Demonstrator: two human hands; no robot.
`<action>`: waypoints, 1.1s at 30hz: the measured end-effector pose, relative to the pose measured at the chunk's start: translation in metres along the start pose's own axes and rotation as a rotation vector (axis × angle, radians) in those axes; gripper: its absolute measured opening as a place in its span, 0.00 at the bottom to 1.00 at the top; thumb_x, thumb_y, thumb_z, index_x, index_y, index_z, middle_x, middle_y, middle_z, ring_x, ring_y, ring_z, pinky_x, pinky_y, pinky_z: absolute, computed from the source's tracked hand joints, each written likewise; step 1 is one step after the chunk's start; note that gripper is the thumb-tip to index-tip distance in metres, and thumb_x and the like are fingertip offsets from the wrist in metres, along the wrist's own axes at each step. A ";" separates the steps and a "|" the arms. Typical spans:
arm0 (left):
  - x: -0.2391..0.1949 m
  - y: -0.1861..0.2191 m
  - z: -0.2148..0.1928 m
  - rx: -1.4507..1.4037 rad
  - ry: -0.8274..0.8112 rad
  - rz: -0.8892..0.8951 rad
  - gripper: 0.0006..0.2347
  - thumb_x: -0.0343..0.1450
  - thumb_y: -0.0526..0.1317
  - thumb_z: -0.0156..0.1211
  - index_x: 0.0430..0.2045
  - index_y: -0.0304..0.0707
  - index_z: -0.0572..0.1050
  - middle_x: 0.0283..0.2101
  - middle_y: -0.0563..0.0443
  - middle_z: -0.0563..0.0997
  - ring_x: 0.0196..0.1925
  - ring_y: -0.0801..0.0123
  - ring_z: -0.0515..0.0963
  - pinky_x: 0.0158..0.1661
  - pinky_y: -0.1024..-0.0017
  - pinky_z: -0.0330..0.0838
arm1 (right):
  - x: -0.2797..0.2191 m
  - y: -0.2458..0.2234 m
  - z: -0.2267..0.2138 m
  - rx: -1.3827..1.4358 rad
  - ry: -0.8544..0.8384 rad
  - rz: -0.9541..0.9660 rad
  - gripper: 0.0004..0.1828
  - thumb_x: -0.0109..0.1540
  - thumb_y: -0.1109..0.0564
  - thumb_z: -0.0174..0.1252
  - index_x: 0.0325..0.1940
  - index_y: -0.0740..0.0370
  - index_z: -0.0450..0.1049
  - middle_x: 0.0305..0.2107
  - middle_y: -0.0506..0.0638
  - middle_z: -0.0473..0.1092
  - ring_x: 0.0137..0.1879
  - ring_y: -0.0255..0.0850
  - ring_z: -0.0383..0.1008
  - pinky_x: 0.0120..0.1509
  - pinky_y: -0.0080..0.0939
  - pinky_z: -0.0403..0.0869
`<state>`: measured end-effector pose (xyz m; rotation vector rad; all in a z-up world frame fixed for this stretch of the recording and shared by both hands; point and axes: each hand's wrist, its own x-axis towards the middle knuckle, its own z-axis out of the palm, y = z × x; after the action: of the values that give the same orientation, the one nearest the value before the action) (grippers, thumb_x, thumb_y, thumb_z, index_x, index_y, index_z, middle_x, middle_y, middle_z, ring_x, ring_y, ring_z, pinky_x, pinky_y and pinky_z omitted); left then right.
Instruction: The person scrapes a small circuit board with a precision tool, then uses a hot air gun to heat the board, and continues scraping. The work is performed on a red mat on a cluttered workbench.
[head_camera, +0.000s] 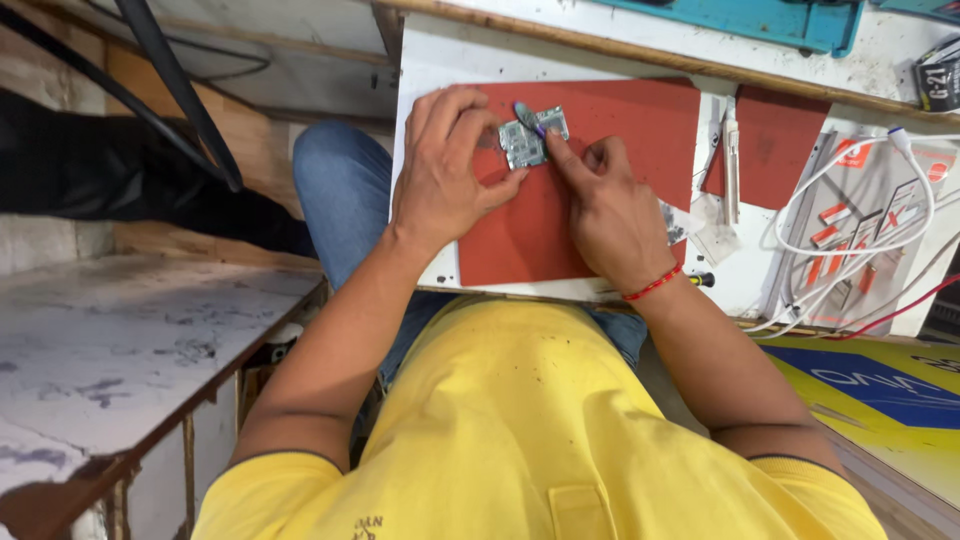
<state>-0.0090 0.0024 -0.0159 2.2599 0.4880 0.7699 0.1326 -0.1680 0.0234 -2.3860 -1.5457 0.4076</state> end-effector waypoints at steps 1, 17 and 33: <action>-0.003 0.000 -0.001 0.000 -0.003 -0.009 0.22 0.58 0.38 0.82 0.41 0.35 0.75 0.54 0.45 0.72 0.61 0.50 0.69 0.61 0.58 0.66 | 0.001 -0.003 0.000 -0.001 -0.022 -0.023 0.33 0.61 0.67 0.50 0.71 0.49 0.69 0.44 0.60 0.68 0.36 0.58 0.74 0.36 0.56 0.75; -0.003 -0.002 0.001 0.045 -0.003 0.021 0.18 0.57 0.39 0.82 0.35 0.33 0.79 0.53 0.45 0.73 0.61 0.52 0.70 0.61 0.57 0.66 | -0.012 0.006 -0.002 0.028 0.067 -0.048 0.35 0.60 0.70 0.51 0.70 0.47 0.71 0.43 0.59 0.69 0.36 0.58 0.75 0.38 0.55 0.75; 0.002 0.004 -0.001 0.039 0.002 0.023 0.18 0.58 0.39 0.81 0.37 0.32 0.79 0.53 0.44 0.74 0.60 0.48 0.70 0.61 0.56 0.66 | -0.013 0.013 -0.003 -0.006 0.049 0.031 0.31 0.63 0.66 0.52 0.70 0.47 0.70 0.43 0.59 0.69 0.33 0.58 0.75 0.34 0.56 0.75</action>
<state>-0.0074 0.0014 -0.0120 2.3048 0.4826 0.7805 0.1393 -0.1847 0.0226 -2.4091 -1.4931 0.3487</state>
